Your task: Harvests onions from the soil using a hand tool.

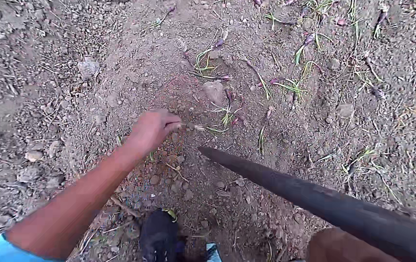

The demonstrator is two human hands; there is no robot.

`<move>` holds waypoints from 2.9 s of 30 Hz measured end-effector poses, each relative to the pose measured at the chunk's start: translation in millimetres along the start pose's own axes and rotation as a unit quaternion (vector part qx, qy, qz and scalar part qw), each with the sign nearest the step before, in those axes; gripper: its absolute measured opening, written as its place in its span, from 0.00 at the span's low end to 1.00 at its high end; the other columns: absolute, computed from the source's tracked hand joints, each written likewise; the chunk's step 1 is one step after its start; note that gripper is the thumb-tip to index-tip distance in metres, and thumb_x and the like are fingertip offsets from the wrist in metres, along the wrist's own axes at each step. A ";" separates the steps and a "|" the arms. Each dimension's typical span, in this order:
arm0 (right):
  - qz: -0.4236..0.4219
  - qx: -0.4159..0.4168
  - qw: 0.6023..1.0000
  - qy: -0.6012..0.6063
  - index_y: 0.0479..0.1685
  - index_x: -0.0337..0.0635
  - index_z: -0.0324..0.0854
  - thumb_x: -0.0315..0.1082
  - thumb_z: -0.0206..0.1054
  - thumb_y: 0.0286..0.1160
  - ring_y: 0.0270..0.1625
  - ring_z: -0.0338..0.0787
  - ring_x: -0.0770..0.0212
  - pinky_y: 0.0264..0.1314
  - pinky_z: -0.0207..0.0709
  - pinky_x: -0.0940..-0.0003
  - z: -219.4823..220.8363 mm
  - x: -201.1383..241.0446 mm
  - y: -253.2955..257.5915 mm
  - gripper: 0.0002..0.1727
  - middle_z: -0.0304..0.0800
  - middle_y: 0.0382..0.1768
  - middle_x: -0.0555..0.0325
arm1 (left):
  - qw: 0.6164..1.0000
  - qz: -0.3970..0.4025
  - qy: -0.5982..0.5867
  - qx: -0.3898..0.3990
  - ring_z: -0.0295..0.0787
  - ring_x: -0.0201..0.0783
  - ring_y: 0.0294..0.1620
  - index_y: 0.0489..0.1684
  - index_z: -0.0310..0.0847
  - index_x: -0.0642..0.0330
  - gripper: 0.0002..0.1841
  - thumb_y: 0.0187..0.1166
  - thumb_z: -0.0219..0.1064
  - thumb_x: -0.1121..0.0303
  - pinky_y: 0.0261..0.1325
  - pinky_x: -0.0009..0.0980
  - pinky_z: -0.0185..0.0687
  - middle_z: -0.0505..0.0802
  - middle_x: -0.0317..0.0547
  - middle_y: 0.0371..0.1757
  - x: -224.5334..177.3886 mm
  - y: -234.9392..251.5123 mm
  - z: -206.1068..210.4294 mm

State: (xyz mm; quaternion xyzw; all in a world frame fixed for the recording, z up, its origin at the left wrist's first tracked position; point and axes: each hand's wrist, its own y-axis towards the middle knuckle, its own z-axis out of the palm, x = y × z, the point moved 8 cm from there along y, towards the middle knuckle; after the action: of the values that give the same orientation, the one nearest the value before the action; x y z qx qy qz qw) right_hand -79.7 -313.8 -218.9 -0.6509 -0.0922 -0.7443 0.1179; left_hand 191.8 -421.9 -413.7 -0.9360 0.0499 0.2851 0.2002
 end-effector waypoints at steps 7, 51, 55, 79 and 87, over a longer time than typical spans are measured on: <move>0.023 -0.036 0.995 -0.092 0.31 0.38 0.80 0.67 0.54 0.81 0.16 0.74 0.78 0.20 0.71 0.77 62.5 -198.9 18.7 0.36 0.74 0.14 0.67 | 0.985 -0.076 0.090 0.126 0.89 0.56 0.58 0.39 0.98 0.52 0.05 0.76 0.77 0.65 0.68 0.63 0.73 0.97 0.48 0.44 0.1 -54.2 54.9; -0.042 -0.186 0.978 -0.081 0.37 0.51 0.80 0.75 0.51 0.78 0.28 0.82 0.74 0.33 0.79 0.76 -90.5 -54.1 -90.2 0.35 0.80 0.24 0.67 | 0.977 0.135 0.158 0.057 0.93 0.62 0.52 0.43 0.96 0.57 0.05 0.73 0.79 0.72 0.70 0.74 0.68 0.98 0.53 0.41 -103.7 -23.6 98.1; 0.001 -0.208 0.969 -0.137 0.29 0.40 0.78 0.70 0.51 0.82 0.14 0.73 0.76 0.17 0.70 0.76 -80.0 -164.6 -61.2 0.38 0.72 0.12 0.65 | 0.952 0.203 0.202 0.108 0.88 0.58 0.48 0.35 0.98 0.51 0.02 0.70 0.81 0.68 0.64 0.69 0.68 0.94 0.46 0.34 -169.0 -14.5 129.8; -0.029 -0.302 0.947 -0.106 0.31 0.44 0.76 0.69 0.51 0.83 0.16 0.74 0.78 0.18 0.71 0.80 -146.9 -140.0 -121.0 0.35 0.71 0.14 0.67 | 0.953 0.178 0.118 0.216 0.93 0.58 0.49 0.42 0.94 0.59 0.04 0.76 0.76 0.71 0.52 0.65 0.85 0.96 0.54 0.42 -233.6 7.3 208.8; -0.062 -0.319 0.922 -0.211 0.36 0.46 0.78 0.70 0.46 0.85 0.20 0.80 0.78 0.22 0.74 0.81 -191.3 -107.3 -198.8 0.34 0.77 0.17 0.65 | 0.912 0.316 0.226 0.133 0.85 0.72 0.64 0.52 0.91 0.70 0.13 0.72 0.69 0.88 0.58 0.69 0.82 0.91 0.66 0.60 -243.3 39.3 201.7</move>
State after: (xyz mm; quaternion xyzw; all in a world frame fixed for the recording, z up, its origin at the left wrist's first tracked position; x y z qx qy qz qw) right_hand -306.2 -173.6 -347.9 -0.7889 0.0875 -0.5856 -0.1643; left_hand -122.5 -381.6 -445.4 -0.8753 0.4248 0.1056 0.2055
